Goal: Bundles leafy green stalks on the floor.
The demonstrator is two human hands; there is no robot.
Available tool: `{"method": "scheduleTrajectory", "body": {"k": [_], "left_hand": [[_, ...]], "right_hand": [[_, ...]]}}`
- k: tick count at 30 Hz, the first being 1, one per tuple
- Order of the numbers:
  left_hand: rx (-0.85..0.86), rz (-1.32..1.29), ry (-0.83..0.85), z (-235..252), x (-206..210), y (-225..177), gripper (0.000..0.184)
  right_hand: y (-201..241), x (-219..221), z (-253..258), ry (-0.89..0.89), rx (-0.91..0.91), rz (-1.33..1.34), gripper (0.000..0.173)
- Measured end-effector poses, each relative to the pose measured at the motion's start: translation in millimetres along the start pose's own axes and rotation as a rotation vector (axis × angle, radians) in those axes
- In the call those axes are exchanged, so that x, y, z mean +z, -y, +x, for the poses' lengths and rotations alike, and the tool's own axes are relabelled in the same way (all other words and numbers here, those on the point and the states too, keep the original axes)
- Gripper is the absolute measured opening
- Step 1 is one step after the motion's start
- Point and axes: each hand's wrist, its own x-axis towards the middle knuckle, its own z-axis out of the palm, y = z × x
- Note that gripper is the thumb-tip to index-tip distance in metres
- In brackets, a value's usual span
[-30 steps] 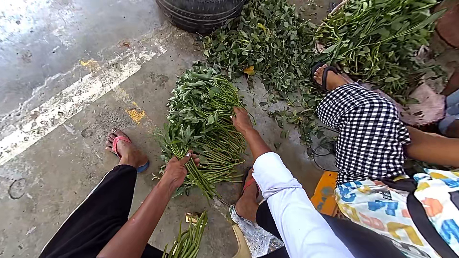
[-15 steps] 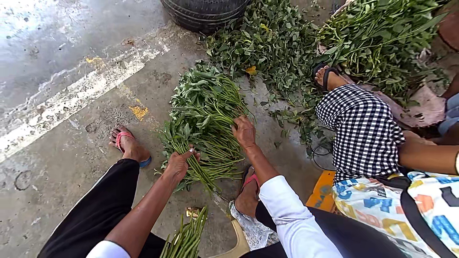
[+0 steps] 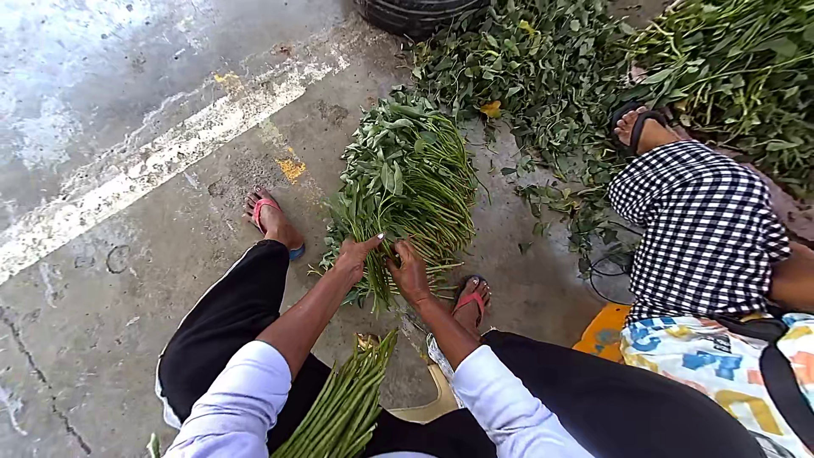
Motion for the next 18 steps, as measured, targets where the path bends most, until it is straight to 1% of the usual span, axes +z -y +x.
{"method": "scheduleTrajectory", "body": {"k": [2,3,4,6,8,10,12,13,16,18], "left_hand": [[-0.002,0.005,-0.009,0.0,-1.2,1.4,0.059],[-0.002,0.0,-0.006,1.0,-2.1,2.2,0.058],[0.001,-0.006,0.004,2.1,-3.2,2.6,0.059],[0.011,-0.019,0.023,3.6,-4.8,2.7,0.059],[0.018,-0.024,0.037,4.7,-5.0,1.3,0.056],[0.017,-0.031,0.051,5.4,-4.7,0.2,0.051],[0.021,-0.038,0.058,6.8,-3.5,1.3,0.048],[0.021,-0.043,0.07,6.7,-3.4,0.9,0.046],[0.028,-0.099,0.096,9.7,-5.3,-1.3,0.028],[0.017,-0.147,0.097,9.3,-6.8,-2.9,0.025]], "right_hand": [[-3.7,-3.4,-3.4,0.055,-0.019,0.046,0.024],[-5.7,-6.3,-3.8,0.098,-0.001,0.103,0.026],[-8.2,-9.2,-3.3,0.153,0.04,0.196,0.029],[-14.4,-13.0,-1.9,0.261,0.158,0.47,0.036],[-16.2,-17.3,-1.4,0.298,0.244,0.67,0.036],[-18.0,-16.4,-0.7,0.224,0.287,0.716,0.026],[-19.8,-14.1,0.6,0.138,0.313,0.684,0.019],[-20.0,-14.3,0.7,0.116,0.318,0.679,0.017],[-22.8,-12.3,0.6,0.048,0.322,0.747,0.017],[-22.6,-9.6,-0.5,-0.07,0.338,0.832,0.016]]}}
